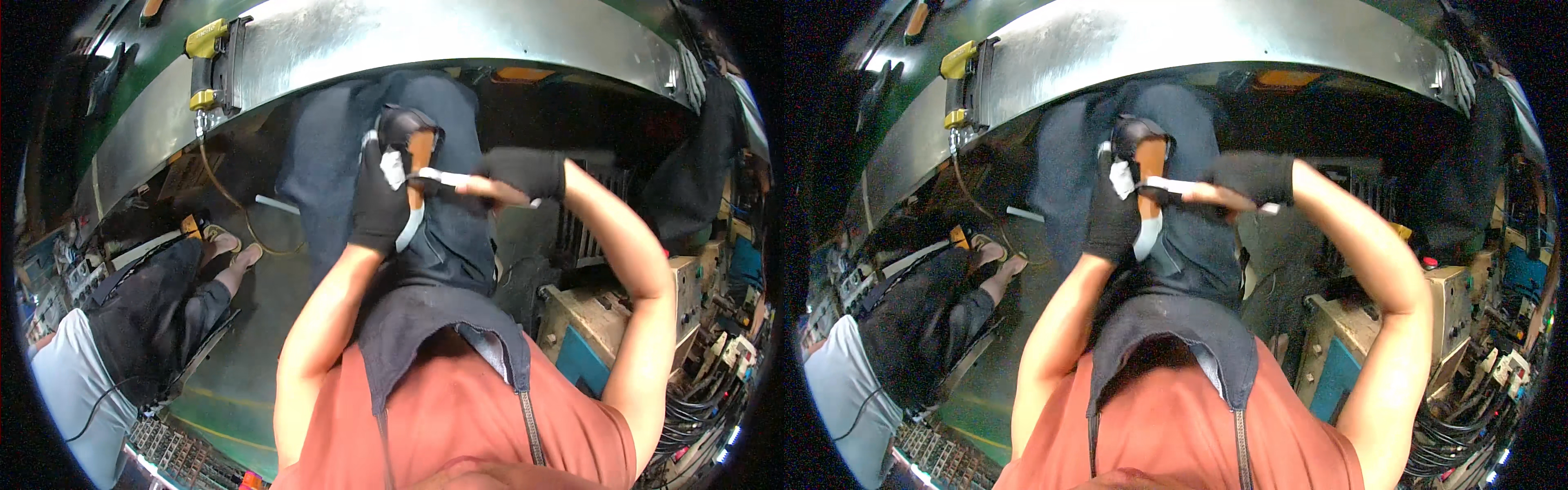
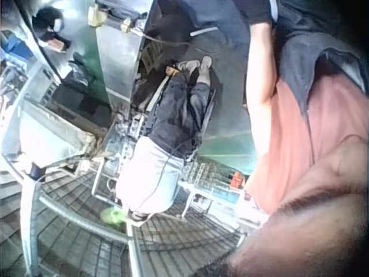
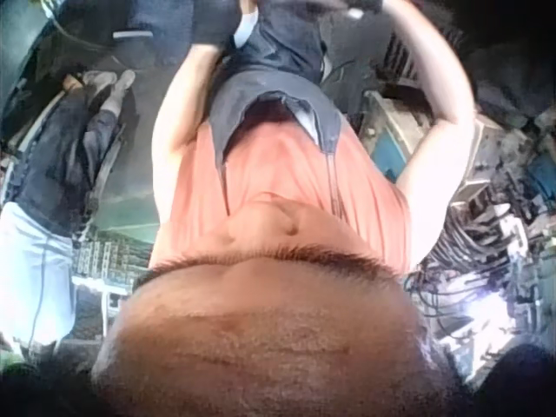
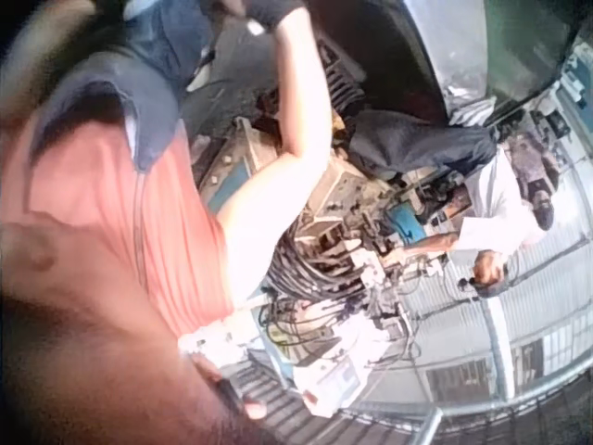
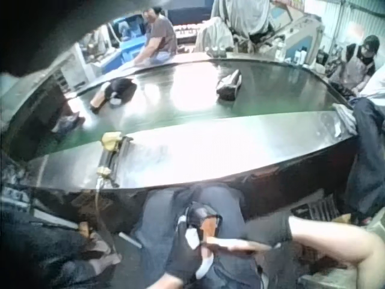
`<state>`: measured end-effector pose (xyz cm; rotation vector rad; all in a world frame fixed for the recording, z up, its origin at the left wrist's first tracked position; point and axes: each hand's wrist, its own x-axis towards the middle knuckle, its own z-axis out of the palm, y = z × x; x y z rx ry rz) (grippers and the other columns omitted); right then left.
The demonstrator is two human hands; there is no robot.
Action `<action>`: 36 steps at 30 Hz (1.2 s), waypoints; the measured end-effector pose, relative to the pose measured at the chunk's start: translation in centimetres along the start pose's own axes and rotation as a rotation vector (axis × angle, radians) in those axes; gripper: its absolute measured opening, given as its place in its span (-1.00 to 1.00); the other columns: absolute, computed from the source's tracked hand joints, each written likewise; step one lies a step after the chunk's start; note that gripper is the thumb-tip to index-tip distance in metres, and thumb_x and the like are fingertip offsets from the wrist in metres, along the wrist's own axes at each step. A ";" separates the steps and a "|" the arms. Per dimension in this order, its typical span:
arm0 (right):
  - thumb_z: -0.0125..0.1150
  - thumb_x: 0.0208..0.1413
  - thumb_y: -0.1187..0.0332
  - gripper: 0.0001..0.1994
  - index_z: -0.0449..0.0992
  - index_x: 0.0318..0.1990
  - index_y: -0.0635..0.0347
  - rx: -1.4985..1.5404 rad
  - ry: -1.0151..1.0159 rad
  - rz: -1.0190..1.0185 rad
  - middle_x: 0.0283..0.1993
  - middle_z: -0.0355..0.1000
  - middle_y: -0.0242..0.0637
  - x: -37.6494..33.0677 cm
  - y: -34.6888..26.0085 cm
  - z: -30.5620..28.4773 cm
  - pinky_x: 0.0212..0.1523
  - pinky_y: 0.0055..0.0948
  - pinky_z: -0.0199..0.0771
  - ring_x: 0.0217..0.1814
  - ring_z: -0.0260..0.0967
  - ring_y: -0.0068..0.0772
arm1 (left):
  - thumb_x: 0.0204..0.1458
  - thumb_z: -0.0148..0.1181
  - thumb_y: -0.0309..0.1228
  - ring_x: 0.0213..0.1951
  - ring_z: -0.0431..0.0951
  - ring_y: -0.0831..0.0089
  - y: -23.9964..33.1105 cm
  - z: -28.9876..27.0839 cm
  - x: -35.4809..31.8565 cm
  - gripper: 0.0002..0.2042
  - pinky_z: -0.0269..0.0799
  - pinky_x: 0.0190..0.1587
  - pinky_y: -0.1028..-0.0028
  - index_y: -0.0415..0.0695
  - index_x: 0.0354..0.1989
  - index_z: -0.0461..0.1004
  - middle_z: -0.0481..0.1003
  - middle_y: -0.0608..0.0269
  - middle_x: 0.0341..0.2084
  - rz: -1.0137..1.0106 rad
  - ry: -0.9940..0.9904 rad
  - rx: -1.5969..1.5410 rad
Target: The person uses a metal scraper to remove material from the sole of a black shoe held on their lap. They repeatedly scrape the sole and then place the shoe on a metal table. The person then picks up another shoe and repeats the scraping process.
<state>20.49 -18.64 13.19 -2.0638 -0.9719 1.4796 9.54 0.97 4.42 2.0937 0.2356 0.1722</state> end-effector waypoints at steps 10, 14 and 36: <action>-0.02 0.24 0.10 -0.64 0.47 -0.20 0.28 0.202 0.375 -0.276 -0.32 0.45 0.07 1.7 -0.7 7.4 -0.24 -0.20 0.40 -0.27 0.44 0.04 | 0.04 0.18 -0.35 0.20 0.28 0.16 -3.9 -1.4 -6.2 -0.23 0.18 0.21 0.30 -0.26 0.37 -0.11 0.19 -0.22 0.21 -0.210 -0.214 -0.306; -0.18 0.32 0.05 -0.58 0.43 -0.19 0.27 0.152 0.203 -0.109 -0.32 0.40 -0.08 -0.7 1.4 10.3 -0.20 -0.33 0.36 -0.29 0.34 -0.23 | 0.18 0.03 -0.27 0.16 0.28 0.29 -5.3 -2.8 -13.1 -0.30 0.16 0.21 0.45 -0.25 0.38 -0.19 0.22 0.00 0.18 -0.570 -0.312 -0.802; 0.01 0.24 0.19 -0.73 0.47 -0.22 0.23 0.030 0.325 -0.376 -0.37 0.40 -0.02 -0.4 -6.7 4.9 -0.28 -0.24 0.35 -0.34 0.37 -0.05 | 0.06 0.19 -0.35 -0.26 0.52 0.36 -7.4 0.0 -7.1 -0.71 0.42 -0.19 0.42 -0.23 -0.10 0.39 0.52 0.14 -0.29 0.010 -0.325 -0.272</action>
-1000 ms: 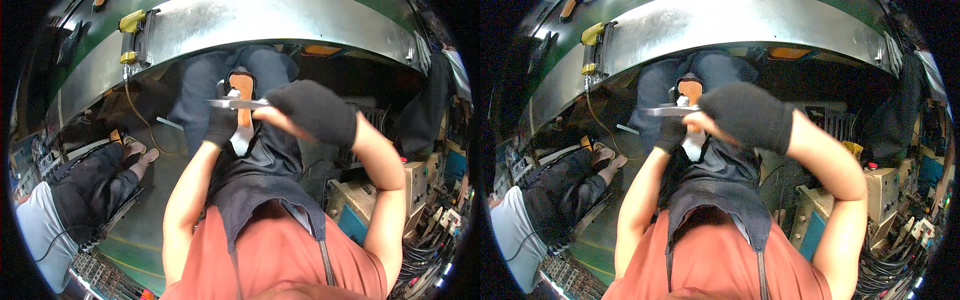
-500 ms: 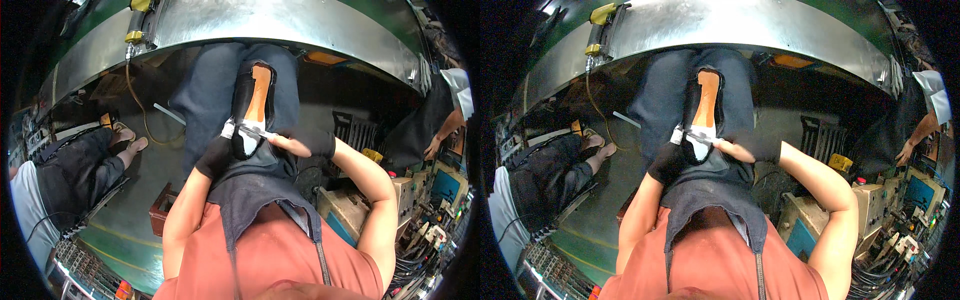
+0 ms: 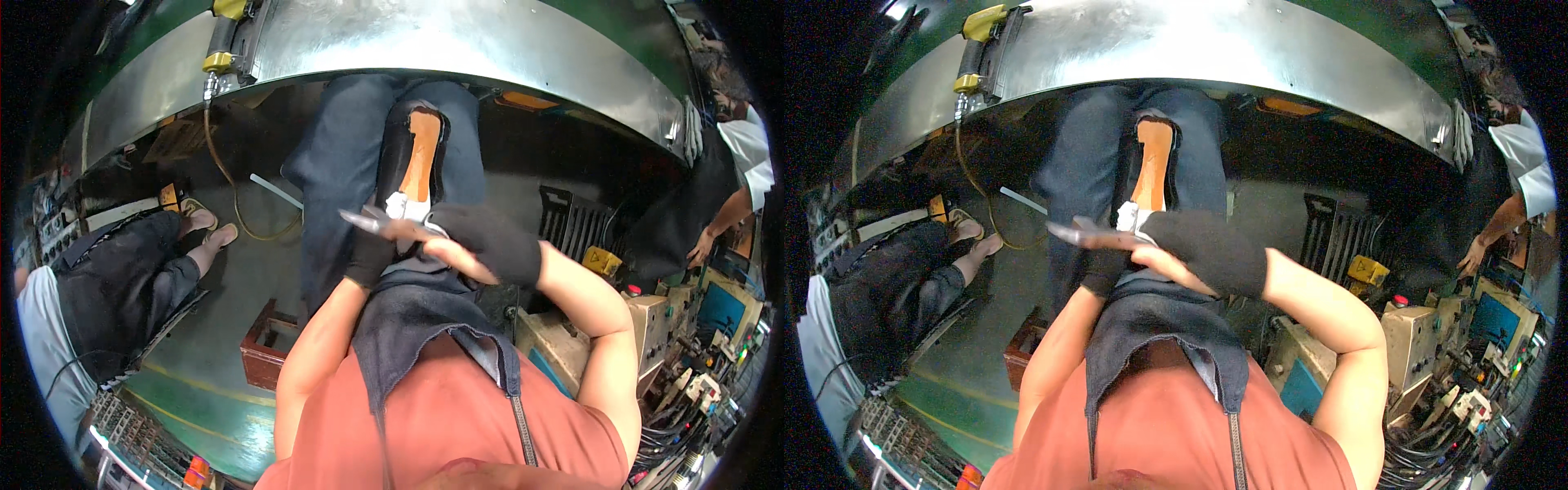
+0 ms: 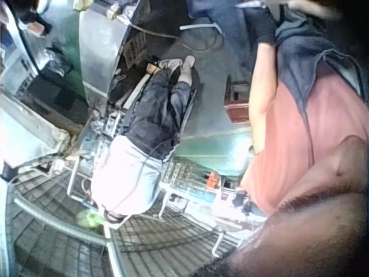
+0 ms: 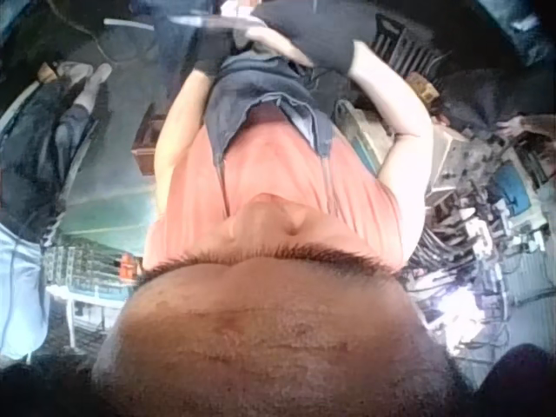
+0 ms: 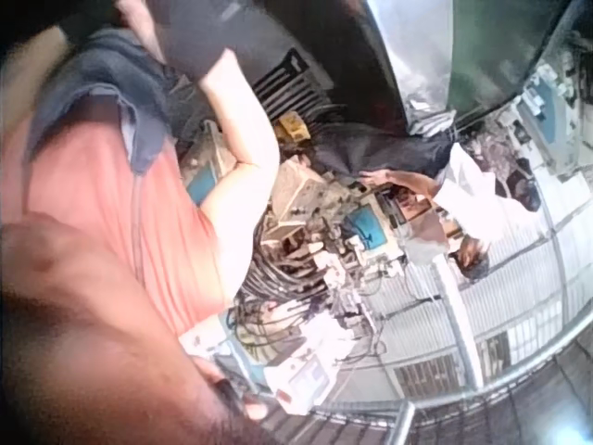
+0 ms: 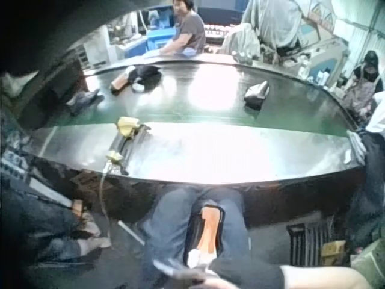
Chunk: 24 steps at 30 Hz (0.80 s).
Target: The person uses a metal scraper to remove material from the sole of a black shoe held on their lap. They repeatedly scrape the sole and then place the shoe on a metal table. The person then picks up another shoe and repeats the scraping process.
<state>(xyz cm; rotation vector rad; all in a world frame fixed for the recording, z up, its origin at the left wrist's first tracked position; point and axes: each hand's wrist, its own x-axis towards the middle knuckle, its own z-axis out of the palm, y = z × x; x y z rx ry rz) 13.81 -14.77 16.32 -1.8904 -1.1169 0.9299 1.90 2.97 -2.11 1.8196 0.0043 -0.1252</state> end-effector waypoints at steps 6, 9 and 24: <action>-0.03 0.25 0.20 -0.70 0.47 -0.32 0.28 -0.009 -0.140 0.343 -0.46 0.39 0.04 -4.0 5.3 0.7 -0.33 -0.24 0.36 -0.43 0.37 -0.04 | 0.30 -0.22 -0.19 0.09 0.38 0.34 1.4 0.3 -4.3 -0.57 0.23 0.21 0.40 -0.22 0.21 0.18 0.38 0.09 0.01 -0.363 0.160 -0.913; 0.02 0.22 0.20 -0.71 0.45 -0.35 0.28 -0.036 -0.094 0.248 -0.47 0.39 0.02 -3.1 1.4 1.9 -0.35 -0.19 0.38 -0.44 0.37 0.03 | 0.17 0.06 -0.24 0.00 0.45 0.29 1.9 2.3 -3.7 -0.50 0.35 0.05 0.38 -0.27 0.19 0.15 0.42 0.06 -0.04 -0.170 0.301 -0.076; 0.03 0.21 0.17 -0.71 0.45 -0.34 0.24 -0.109 -0.172 0.218 -0.41 0.41 -0.03 -5.3 5.6 2.6 -0.35 -0.20 0.37 -0.35 0.39 0.04 | -0.23 0.47 -0.17 0.07 0.43 0.09 11.6 -9.7 -3.9 -0.22 0.29 0.15 0.21 -0.25 0.16 0.25 0.39 -0.09 0.04 -0.143 -0.041 0.336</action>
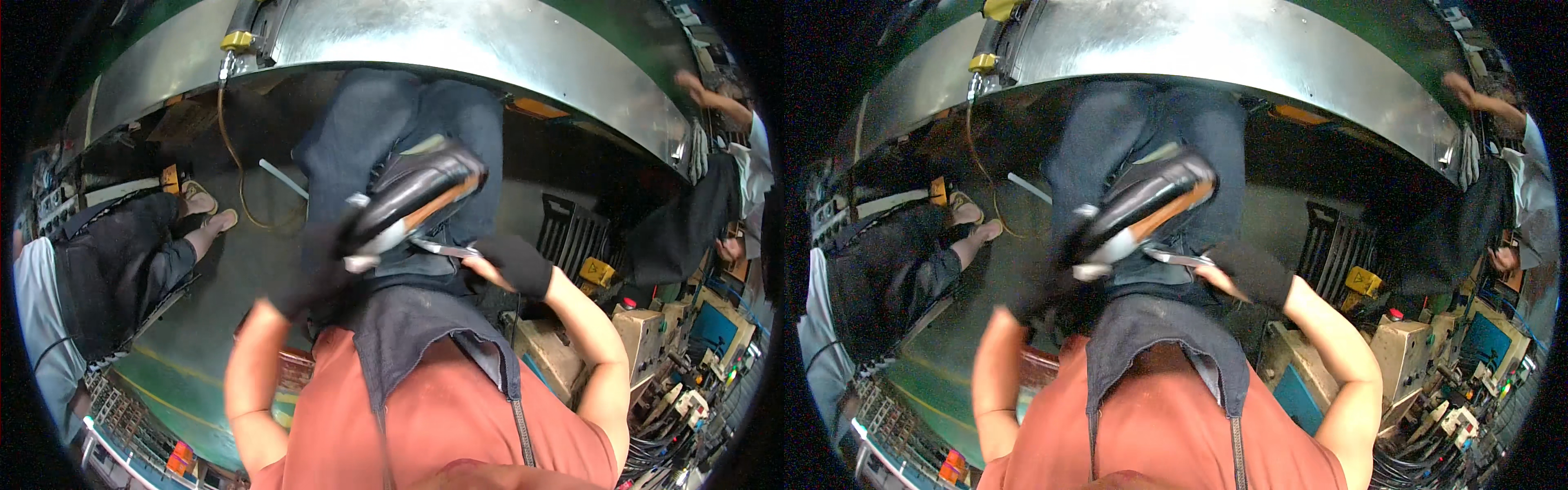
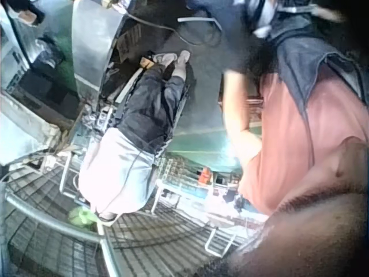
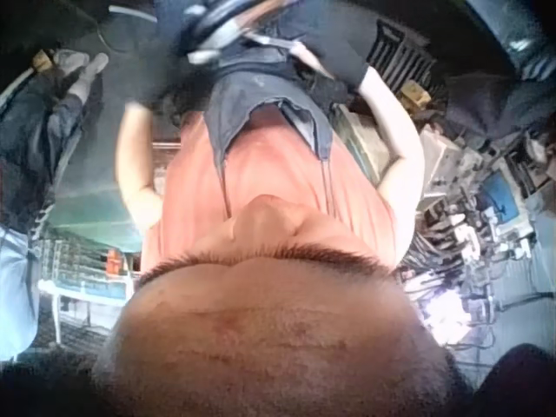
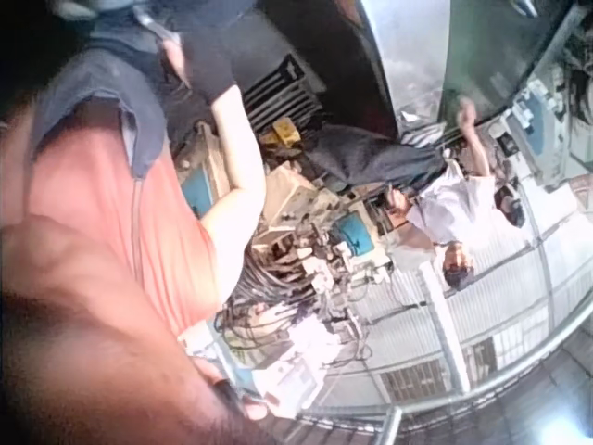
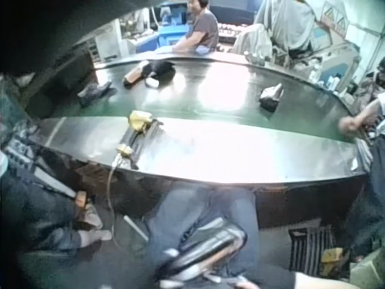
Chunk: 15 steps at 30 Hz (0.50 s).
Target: The person uses a metal scraper to remove material from the sole of a black shoe held on their lap. They repeatedly scrape the sole and then place the shoe on a metal table. The person then picks up another shoe and repeats the scraping process.
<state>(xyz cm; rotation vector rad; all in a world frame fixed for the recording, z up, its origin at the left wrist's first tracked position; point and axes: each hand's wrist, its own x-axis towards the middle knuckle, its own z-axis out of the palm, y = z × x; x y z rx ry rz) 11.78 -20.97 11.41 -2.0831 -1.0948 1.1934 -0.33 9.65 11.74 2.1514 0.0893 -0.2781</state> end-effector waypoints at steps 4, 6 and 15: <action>-0.03 0.26 0.19 -0.70 0.44 -0.33 0.26 0.179 0.069 0.119 -0.47 0.37 -0.04 -3.3 -1.1 -0.8 -0.34 -0.22 0.35 -0.41 0.37 0.00 | -0.29 0.46 -0.50 -0.06 0.52 0.31 4.7 -5.0 4.7 -0.33 0.42 0.04 0.37 -0.21 0.10 0.32 0.47 0.04 -0.06 0.088 0.388 -0.289; -0.05 0.28 0.17 -0.68 0.46 -0.27 0.27 0.261 0.087 0.216 -0.43 0.40 -0.10 -3.3 -2.0 -0.5 -0.29 -0.28 0.37 -0.38 0.38 -0.17 | -0.19 0.42 -0.45 0.07 0.44 0.16 3.7 0.4 9.0 -0.33 0.31 0.16 0.32 -0.28 0.14 0.26 0.40 -0.09 0.02 0.123 0.432 -0.485; -0.03 0.26 0.15 -0.65 0.50 -0.22 0.30 0.568 0.065 0.252 -0.43 0.41 -0.33 -1.5 0.6 -1.3 -0.24 -0.42 0.36 -0.37 0.32 -0.49 | 0.00 0.28 -0.28 0.28 0.19 0.14 -1.3 9.4 5.4 -0.25 0.05 0.30 0.32 -0.36 0.30 0.06 0.20 -0.17 0.23 0.020 -0.014 -0.366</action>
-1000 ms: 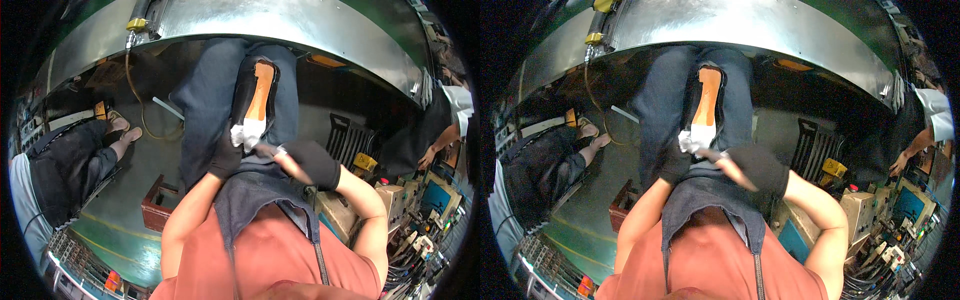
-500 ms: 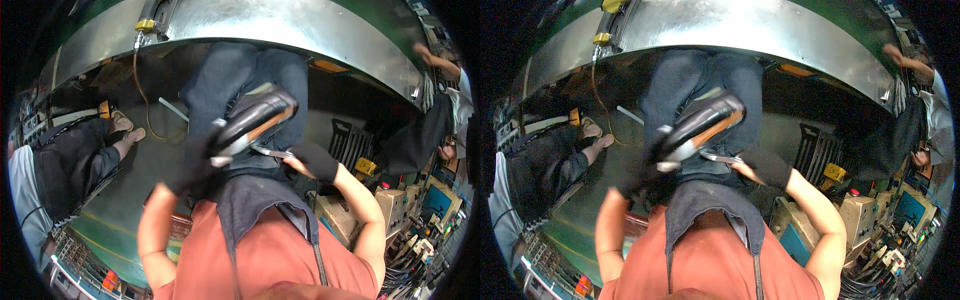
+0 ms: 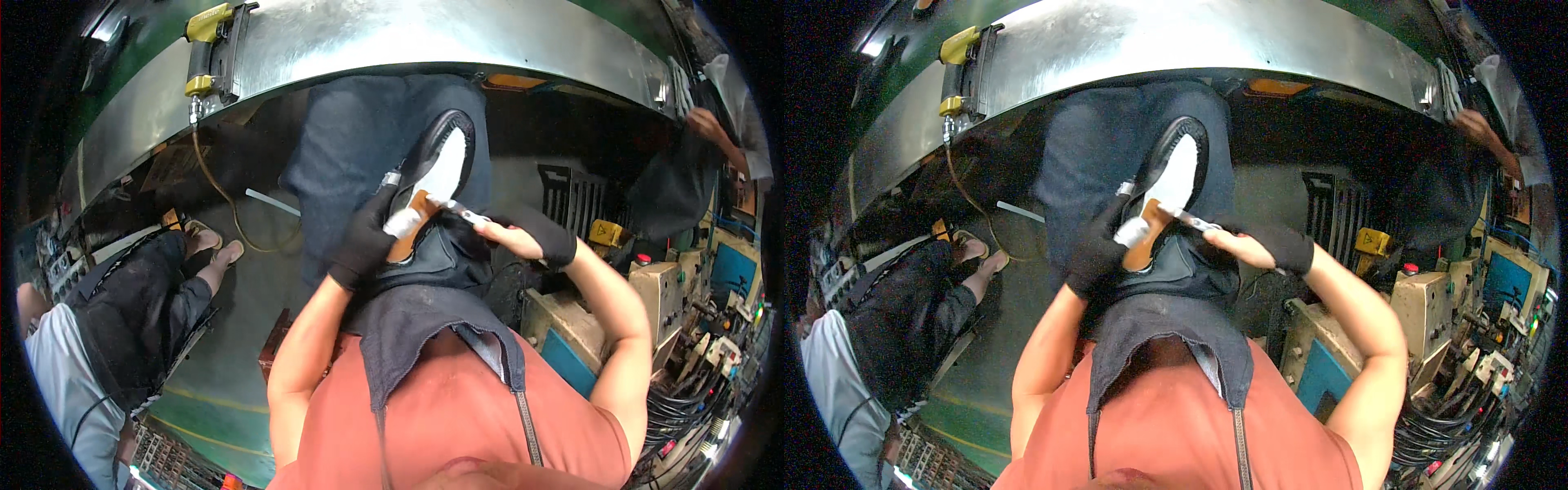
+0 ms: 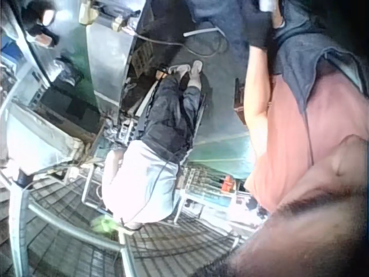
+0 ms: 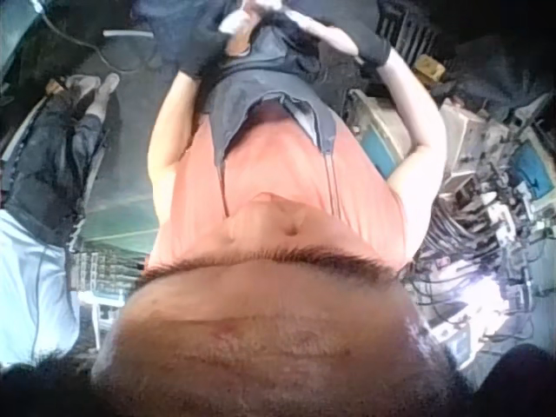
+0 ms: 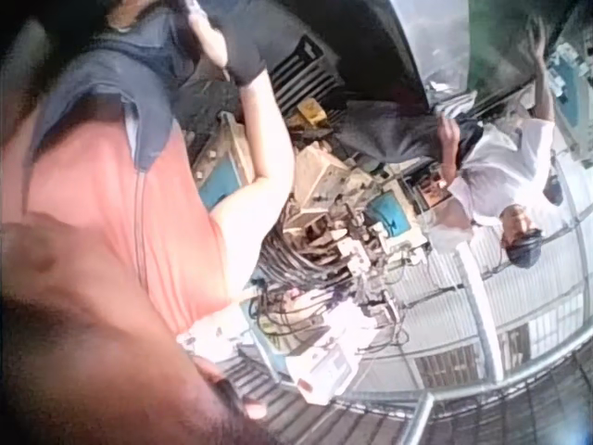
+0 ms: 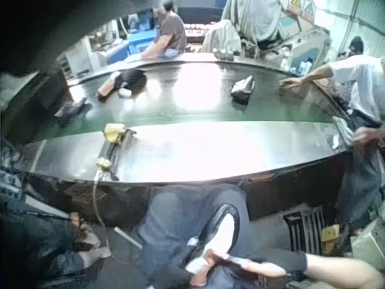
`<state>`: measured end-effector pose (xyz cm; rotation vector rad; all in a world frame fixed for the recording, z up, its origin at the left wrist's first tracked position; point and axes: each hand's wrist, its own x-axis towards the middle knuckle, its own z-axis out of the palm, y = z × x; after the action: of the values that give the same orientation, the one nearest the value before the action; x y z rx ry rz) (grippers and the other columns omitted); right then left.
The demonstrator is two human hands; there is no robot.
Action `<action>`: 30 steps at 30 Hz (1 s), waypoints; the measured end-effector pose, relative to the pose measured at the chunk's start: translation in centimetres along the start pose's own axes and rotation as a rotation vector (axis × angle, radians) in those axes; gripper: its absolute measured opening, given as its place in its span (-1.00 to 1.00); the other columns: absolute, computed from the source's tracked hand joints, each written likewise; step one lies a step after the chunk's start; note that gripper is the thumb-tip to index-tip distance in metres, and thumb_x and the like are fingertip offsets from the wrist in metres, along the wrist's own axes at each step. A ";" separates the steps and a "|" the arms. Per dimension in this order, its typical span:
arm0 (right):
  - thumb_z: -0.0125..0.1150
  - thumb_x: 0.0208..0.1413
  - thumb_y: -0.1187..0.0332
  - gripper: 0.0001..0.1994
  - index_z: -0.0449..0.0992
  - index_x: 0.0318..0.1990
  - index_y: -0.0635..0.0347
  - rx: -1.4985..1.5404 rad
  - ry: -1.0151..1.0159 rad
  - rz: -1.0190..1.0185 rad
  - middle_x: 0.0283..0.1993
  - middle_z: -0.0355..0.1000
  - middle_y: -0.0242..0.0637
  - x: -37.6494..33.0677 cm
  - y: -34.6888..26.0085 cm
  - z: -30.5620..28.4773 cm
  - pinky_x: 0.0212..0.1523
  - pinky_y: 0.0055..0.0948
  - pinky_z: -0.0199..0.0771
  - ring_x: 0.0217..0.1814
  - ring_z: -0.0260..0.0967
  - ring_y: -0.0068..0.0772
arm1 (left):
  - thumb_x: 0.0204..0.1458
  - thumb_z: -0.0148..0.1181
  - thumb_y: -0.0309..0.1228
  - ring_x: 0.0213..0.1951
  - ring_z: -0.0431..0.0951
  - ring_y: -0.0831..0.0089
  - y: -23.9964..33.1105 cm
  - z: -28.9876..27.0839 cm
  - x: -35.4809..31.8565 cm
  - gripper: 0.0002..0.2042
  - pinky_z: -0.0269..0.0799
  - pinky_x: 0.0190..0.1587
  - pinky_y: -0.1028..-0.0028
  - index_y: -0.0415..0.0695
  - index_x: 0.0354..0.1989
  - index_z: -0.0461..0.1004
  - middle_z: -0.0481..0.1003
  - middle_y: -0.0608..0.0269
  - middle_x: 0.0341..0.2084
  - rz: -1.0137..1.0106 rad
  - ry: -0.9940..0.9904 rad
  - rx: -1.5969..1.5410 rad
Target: The person uses a metal scraper to remove material from the sole of a black shoe held on their lap. They repeatedly scrape the sole and then place the shoe on a metal table. The person then picks up another shoe and repeats the scraping process.
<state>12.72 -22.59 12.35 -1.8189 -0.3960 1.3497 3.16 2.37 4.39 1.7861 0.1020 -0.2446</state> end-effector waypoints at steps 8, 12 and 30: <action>0.03 0.17 0.00 -0.62 0.40 -0.39 0.18 -1.034 0.266 -0.359 -0.44 0.42 -0.06 4.4 1.3 0.8 -0.40 -0.14 0.43 -0.41 0.42 0.04 | 0.11 0.09 -0.36 0.36 -0.03 -0.05 -1.4 2.3 -0.5 -0.32 -0.16 0.37 0.22 -0.42 0.32 -0.08 0.00 -0.28 0.30 0.154 0.174 0.362; 0.00 0.20 -0.01 -0.58 0.46 -0.36 0.24 -0.786 0.057 -0.254 -0.45 0.45 -0.07 5.9 0.8 -1.0 -0.38 -0.24 0.44 -0.45 0.44 0.00 | 0.13 0.07 -0.31 0.34 0.00 -0.05 -5.4 2.7 0.8 -0.31 -0.13 0.36 0.23 -0.41 0.32 -0.10 -0.02 -0.26 0.31 -0.062 0.219 -0.365; -0.02 0.26 0.13 -0.68 0.45 -0.32 0.22 -0.530 0.115 -0.173 -0.45 0.38 -0.07 2.2 -0.1 1.1 -0.34 -0.27 0.35 -0.41 0.35 -0.14 | 0.27 -0.17 -0.40 0.11 0.33 0.42 -3.1 -3.3 4.6 -0.56 0.22 0.16 0.43 -0.23 0.31 0.07 0.29 0.13 0.15 -0.004 0.081 -0.167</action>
<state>12.58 -20.60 10.87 -2.2140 -0.8934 1.0772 7.42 5.99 1.11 1.6301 0.1790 -0.1615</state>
